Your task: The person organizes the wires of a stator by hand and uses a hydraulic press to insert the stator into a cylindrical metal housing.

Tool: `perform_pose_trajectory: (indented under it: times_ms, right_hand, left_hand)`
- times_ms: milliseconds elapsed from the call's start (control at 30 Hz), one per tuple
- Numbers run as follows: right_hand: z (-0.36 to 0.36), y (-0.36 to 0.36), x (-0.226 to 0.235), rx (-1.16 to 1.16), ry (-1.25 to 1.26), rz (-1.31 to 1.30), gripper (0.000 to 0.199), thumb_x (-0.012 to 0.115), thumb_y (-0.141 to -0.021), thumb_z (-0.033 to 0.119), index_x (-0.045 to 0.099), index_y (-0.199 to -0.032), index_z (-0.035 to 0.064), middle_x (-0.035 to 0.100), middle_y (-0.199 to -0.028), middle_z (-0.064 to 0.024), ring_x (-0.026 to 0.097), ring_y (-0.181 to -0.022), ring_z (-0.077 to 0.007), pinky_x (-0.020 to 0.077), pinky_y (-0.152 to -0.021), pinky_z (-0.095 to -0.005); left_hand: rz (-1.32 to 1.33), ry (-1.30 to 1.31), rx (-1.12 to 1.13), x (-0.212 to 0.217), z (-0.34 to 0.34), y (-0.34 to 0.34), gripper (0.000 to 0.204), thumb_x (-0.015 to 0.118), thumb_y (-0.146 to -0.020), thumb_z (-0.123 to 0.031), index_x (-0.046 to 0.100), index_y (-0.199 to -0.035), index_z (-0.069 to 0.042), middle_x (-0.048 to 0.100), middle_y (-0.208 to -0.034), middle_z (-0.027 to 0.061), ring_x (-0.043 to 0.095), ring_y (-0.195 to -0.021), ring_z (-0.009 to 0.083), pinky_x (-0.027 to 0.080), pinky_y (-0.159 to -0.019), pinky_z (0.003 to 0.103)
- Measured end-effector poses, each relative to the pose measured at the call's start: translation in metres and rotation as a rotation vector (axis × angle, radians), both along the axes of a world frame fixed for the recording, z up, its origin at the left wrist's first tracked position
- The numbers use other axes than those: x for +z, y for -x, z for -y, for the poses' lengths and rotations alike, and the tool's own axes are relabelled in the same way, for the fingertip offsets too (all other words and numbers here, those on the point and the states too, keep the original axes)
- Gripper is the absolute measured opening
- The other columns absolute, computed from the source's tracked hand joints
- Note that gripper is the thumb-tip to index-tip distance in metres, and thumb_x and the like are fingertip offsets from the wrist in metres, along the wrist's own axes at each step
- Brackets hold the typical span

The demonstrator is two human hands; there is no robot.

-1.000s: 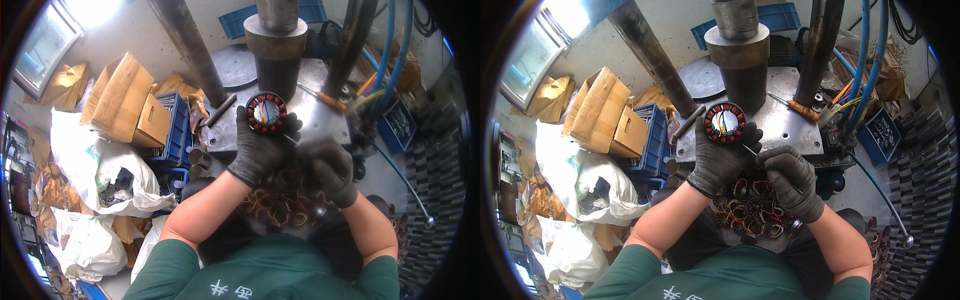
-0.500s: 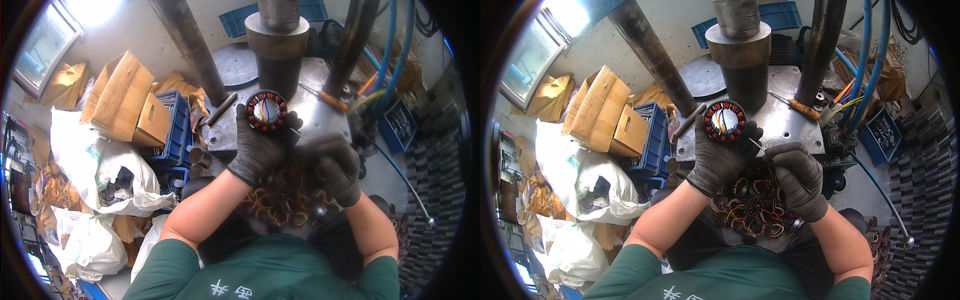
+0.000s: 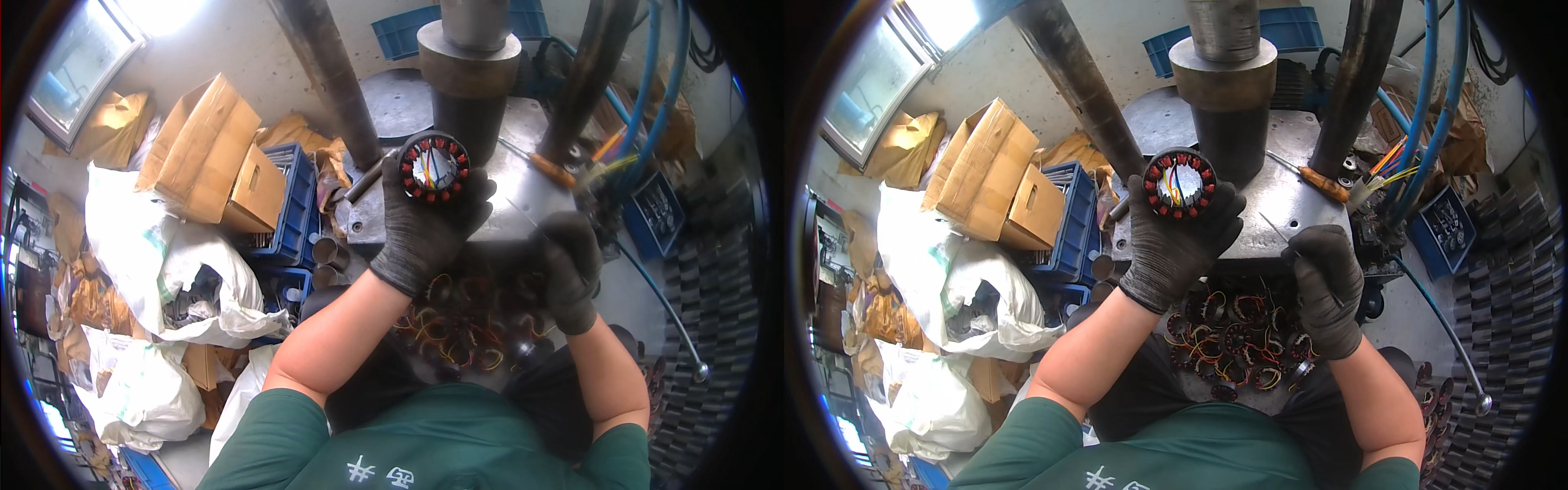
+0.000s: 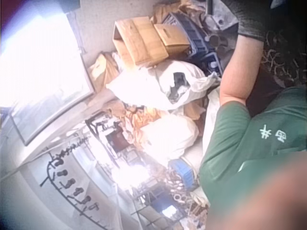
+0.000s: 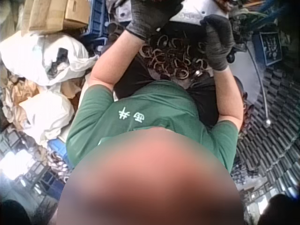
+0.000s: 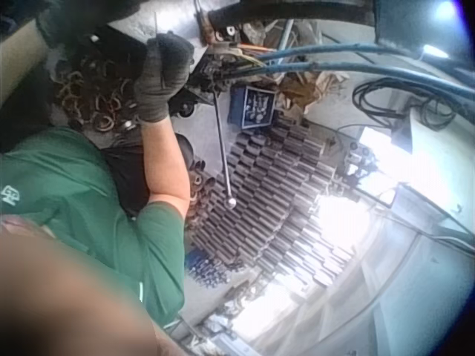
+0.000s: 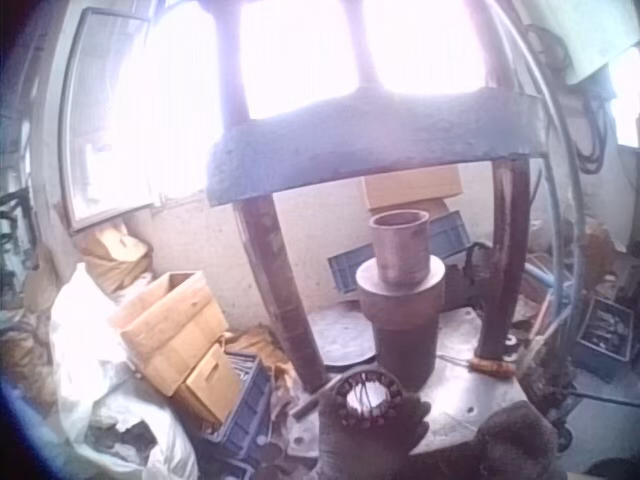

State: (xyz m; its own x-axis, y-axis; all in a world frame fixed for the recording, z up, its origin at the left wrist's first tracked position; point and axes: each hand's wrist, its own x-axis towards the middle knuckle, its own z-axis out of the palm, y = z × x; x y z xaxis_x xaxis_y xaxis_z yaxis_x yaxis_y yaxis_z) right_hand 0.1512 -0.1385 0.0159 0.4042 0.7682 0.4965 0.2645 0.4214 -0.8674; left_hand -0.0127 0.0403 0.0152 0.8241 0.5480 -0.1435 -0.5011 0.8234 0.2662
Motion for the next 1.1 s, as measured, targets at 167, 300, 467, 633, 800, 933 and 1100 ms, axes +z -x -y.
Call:
perform_pose_trajectory:
  times_ms: [167,300,467,633,800,933,1100]
  right_hand:
    - [-0.005,-0.008,-0.001,-0.012,0.029,-0.046,0.021,0.06,-0.097,-0.002,0.064,-0.117,0.0034,0.061,-0.109,-0.0063,0.062,-0.097,-0.0157,0.05,-0.092,-0.032]
    - [-0.02,-0.016,-0.013,-0.063,0.151,0.221,0.024,0.062,-0.093,-0.005,0.064,-0.115,0.0033,0.063,-0.11,-0.0103,0.064,-0.102,-0.0215,0.0507,-0.092,-0.0328]
    - [-0.034,-0.027,-0.032,-0.117,0.197,0.543,0.029,0.066,-0.088,-0.004,0.065,-0.116,0.0035,0.066,-0.118,-0.0166,0.065,-0.112,-0.0333,0.0521,-0.096,-0.0377]
    - [-0.05,-0.045,-0.057,-0.187,0.243,0.947,0.024,0.073,-0.087,0.007,0.067,-0.11,0.0038,0.069,-0.12,-0.0188,0.063,-0.115,-0.0405,0.0512,-0.101,-0.0493]
    - [-0.044,-0.05,-0.057,-0.154,0.285,0.929,0.025,0.073,-0.088,0.011,0.067,-0.111,0.0038,0.068,-0.118,-0.019,0.063,-0.114,-0.0403,0.05,-0.101,-0.0495]
    - [-0.037,-0.05,-0.053,-0.107,0.379,0.851,0.03,0.074,-0.087,0.015,0.067,-0.114,0.0037,0.066,-0.121,-0.0191,0.063,-0.113,-0.0409,0.05,-0.101,-0.05]
    - [-0.026,-0.046,-0.044,-0.097,0.332,0.791,0.033,0.075,-0.085,0.017,0.067,-0.114,0.0032,0.067,-0.119,-0.0198,0.063,-0.112,-0.0409,0.0504,-0.1,-0.0502]
  left_hand:
    - [0.141,0.044,-0.041,0.003,-0.004,0.004,0.107,0.052,-0.079,-0.095,0.058,-0.139,-0.006,0.065,-0.134,0.0152,0.056,-0.134,0.0363,0.042,-0.114,0.051]
    - [0.232,0.022,-0.069,-0.001,-0.009,0.008,0.104,0.059,-0.079,-0.09,0.058,-0.14,-0.006,0.064,-0.138,0.0165,0.055,-0.136,0.0372,0.044,-0.114,0.052]
    - [0.15,-0.021,-0.018,0.004,-0.007,0.007,0.104,0.06,-0.079,-0.09,0.057,-0.141,-0.006,0.064,-0.138,0.0161,0.056,-0.135,0.0361,0.043,-0.114,0.052]
    - [-0.202,-0.523,0.239,0.012,0.003,0.0,0.097,0.075,-0.079,-0.076,0.053,-0.145,-0.008,0.063,-0.136,0.0137,0.058,-0.133,0.0295,0.045,-0.113,0.049]
    - [-0.392,-1.33,0.677,0.01,0.015,0.004,0.112,0.102,-0.063,-0.024,0.038,-0.153,-0.007,0.059,-0.137,0.0132,0.059,-0.129,0.0258,0.05,-0.11,0.044]
    - [-0.528,-1.858,0.831,-0.001,0.016,0.005,0.117,0.103,-0.059,-0.024,0.037,-0.154,-0.008,0.059,-0.139,0.0172,0.06,-0.13,0.0316,0.05,-0.11,0.045]
    - [-0.447,-2.034,0.918,0.002,0.018,0.002,0.111,0.104,-0.058,-0.024,0.043,-0.15,-0.008,0.057,-0.141,0.0215,0.061,-0.128,0.037,0.053,-0.106,0.045]
